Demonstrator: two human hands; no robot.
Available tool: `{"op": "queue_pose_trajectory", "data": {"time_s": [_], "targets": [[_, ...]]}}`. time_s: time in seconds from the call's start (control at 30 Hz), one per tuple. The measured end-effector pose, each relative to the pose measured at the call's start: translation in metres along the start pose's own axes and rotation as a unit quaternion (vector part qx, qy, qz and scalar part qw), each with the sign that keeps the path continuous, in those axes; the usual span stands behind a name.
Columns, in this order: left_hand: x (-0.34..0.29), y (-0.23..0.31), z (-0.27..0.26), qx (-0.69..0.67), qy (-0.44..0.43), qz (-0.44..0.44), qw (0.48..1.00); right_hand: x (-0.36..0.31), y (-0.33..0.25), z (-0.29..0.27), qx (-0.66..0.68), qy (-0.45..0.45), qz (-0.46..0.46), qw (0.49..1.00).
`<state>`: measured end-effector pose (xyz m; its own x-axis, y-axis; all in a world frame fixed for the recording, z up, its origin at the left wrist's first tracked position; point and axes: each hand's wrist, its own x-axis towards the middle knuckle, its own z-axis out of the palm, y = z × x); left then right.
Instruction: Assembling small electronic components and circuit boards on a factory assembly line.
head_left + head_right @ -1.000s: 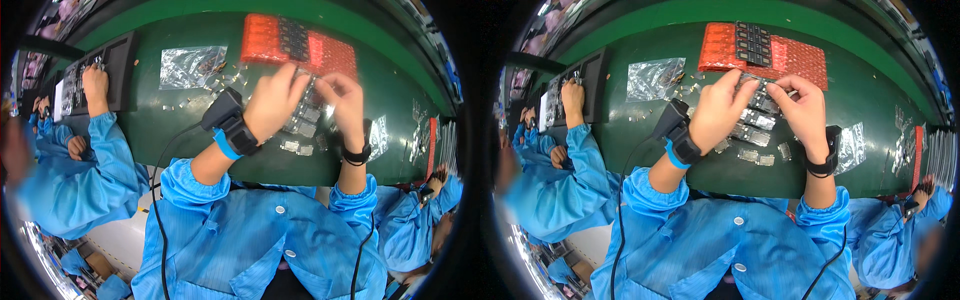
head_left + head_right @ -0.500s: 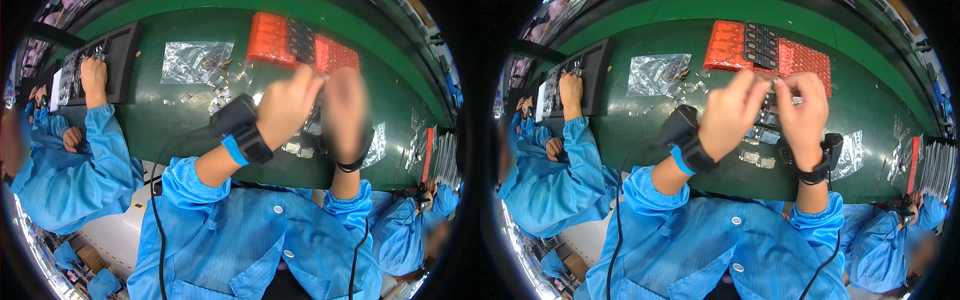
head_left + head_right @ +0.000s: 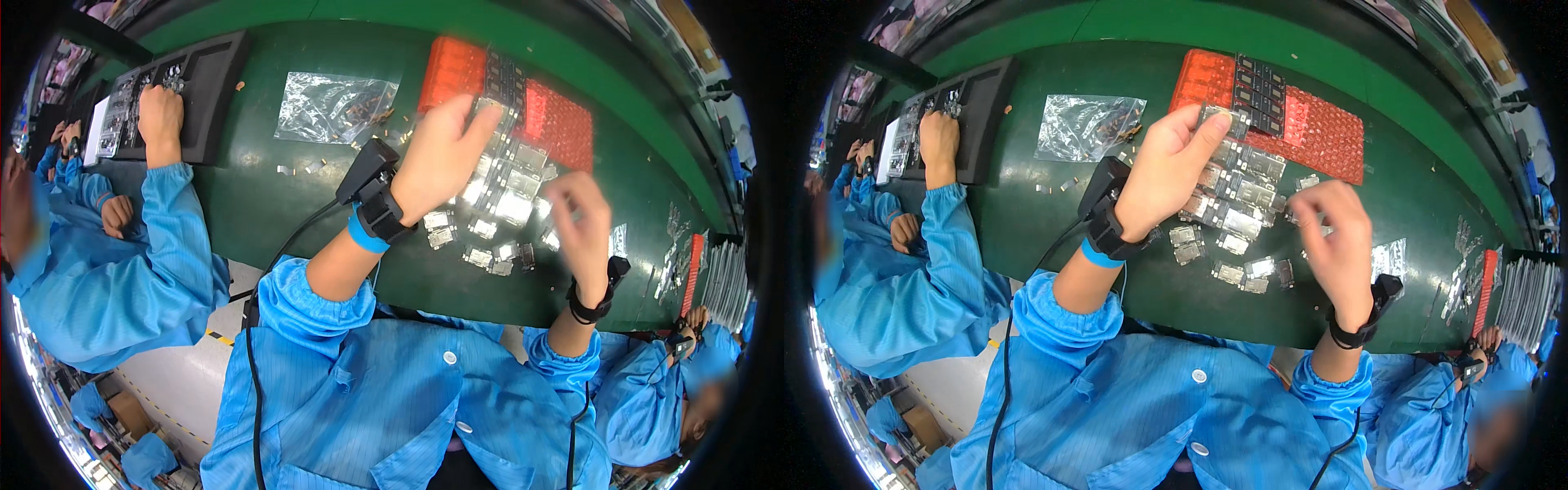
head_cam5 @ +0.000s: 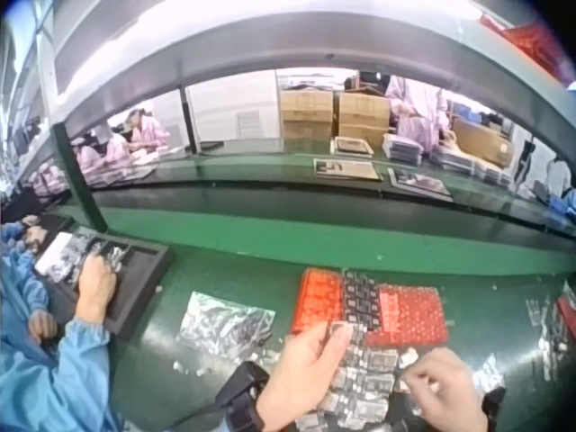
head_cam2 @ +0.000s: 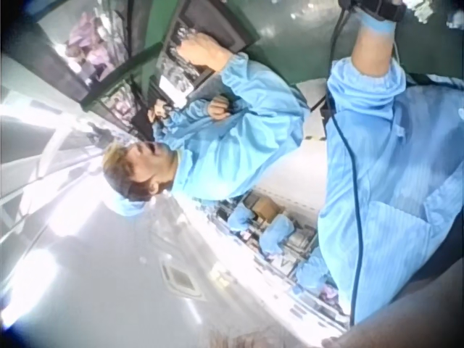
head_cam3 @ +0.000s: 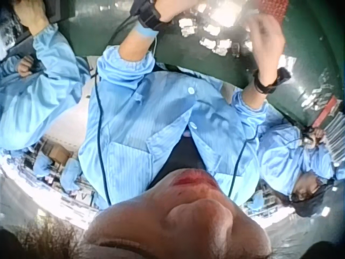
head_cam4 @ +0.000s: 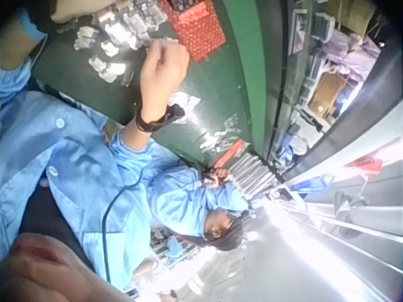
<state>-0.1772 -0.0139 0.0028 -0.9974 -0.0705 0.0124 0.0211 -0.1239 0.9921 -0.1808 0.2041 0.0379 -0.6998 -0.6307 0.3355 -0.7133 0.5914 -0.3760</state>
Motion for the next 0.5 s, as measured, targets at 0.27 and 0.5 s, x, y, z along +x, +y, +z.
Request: {"op": "queue_pose_trajectory", "data": {"time_s": [0.27,0.5], "targets": [[-0.009,0.000,0.011,0.138,0.008,0.060,0.989,0.016,-0.008,0.016,0.424,-0.008,0.225,0.877],[-0.013,-0.005,0.030,0.139,0.007,0.155,0.978,-0.002,0.012,0.022,0.333,0.049,0.238,0.911]]}}
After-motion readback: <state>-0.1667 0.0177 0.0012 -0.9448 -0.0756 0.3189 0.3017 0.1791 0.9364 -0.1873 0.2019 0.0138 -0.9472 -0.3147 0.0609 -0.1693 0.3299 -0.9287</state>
